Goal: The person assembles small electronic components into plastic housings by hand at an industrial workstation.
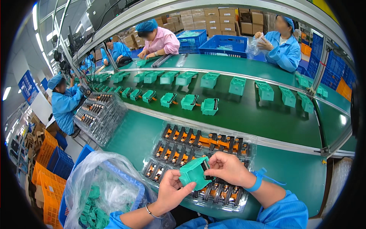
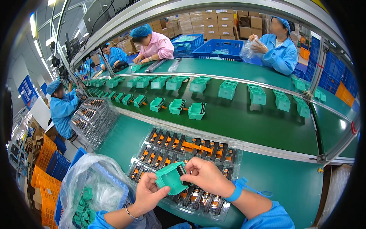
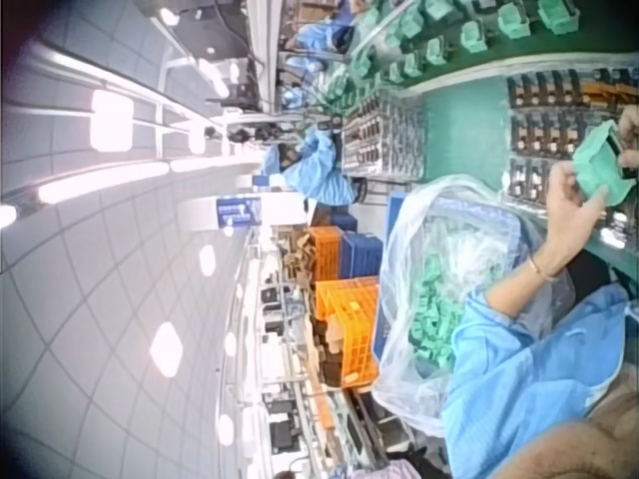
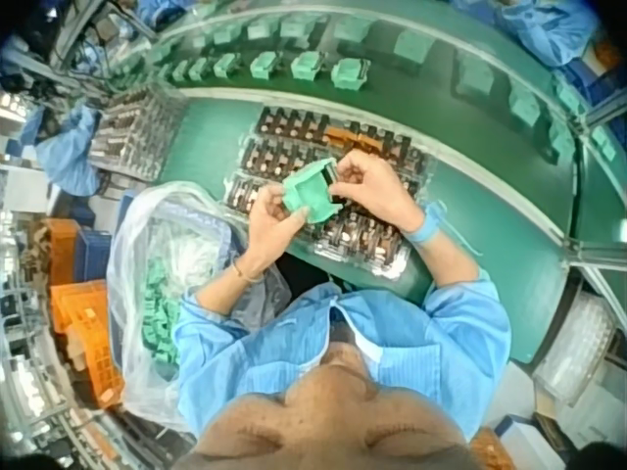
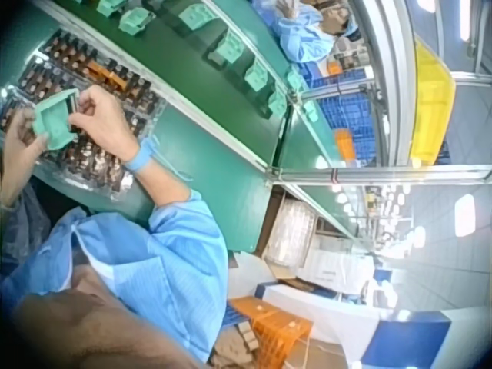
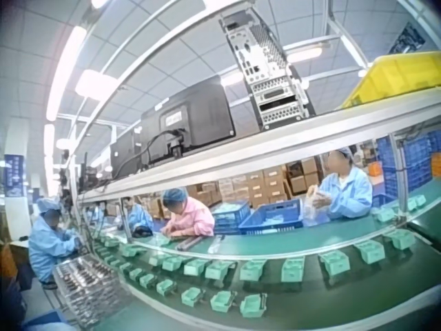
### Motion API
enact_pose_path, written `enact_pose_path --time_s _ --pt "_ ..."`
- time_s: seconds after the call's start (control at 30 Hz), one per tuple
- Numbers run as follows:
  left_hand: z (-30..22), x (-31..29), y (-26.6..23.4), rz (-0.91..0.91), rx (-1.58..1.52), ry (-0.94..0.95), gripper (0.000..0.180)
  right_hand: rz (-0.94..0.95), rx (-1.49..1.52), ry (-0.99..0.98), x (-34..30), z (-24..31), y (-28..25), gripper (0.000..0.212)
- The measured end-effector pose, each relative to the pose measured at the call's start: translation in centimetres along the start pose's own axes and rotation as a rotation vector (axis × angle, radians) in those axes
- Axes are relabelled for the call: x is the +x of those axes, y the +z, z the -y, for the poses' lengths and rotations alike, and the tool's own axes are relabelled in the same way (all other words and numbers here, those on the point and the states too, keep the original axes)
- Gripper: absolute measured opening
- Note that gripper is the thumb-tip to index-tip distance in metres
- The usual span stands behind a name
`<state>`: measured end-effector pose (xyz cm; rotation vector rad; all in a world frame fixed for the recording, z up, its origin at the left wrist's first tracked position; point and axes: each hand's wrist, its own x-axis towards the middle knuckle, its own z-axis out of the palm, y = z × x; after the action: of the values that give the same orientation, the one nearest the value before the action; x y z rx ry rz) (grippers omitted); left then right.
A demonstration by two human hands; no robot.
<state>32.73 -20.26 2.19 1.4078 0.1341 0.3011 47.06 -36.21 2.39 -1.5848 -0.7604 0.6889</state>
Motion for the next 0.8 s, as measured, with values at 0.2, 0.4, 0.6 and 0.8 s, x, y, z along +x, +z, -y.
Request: enact_pose_path --time_s 0.2,0.4,0.6,0.8 --pt "0.3 -0.6 -1.0 0.013 -0.022 -0.043 0.040 -0.039 0.006 -0.066 0.5 0.2 0.7 0.023" --pt "-2.6 -2.6 -3.0 0.053 0.110 0.044 0.049 -0.583 -0.184 -0.269 5.9 -1.5 -10.1 0.016" --pt "-5.1 -11.8 -16.3 -0.533 0.517 0.067 0.033 -0.726 -0.210 0.175 13.3 -9.9 -22.9 0.018" --pt "-2.8 -27.1 -31.3 -0.998 0.947 -0.492 0.034 -0.601 0.000 0.347 19.3 -12.8 -24.5 0.016"
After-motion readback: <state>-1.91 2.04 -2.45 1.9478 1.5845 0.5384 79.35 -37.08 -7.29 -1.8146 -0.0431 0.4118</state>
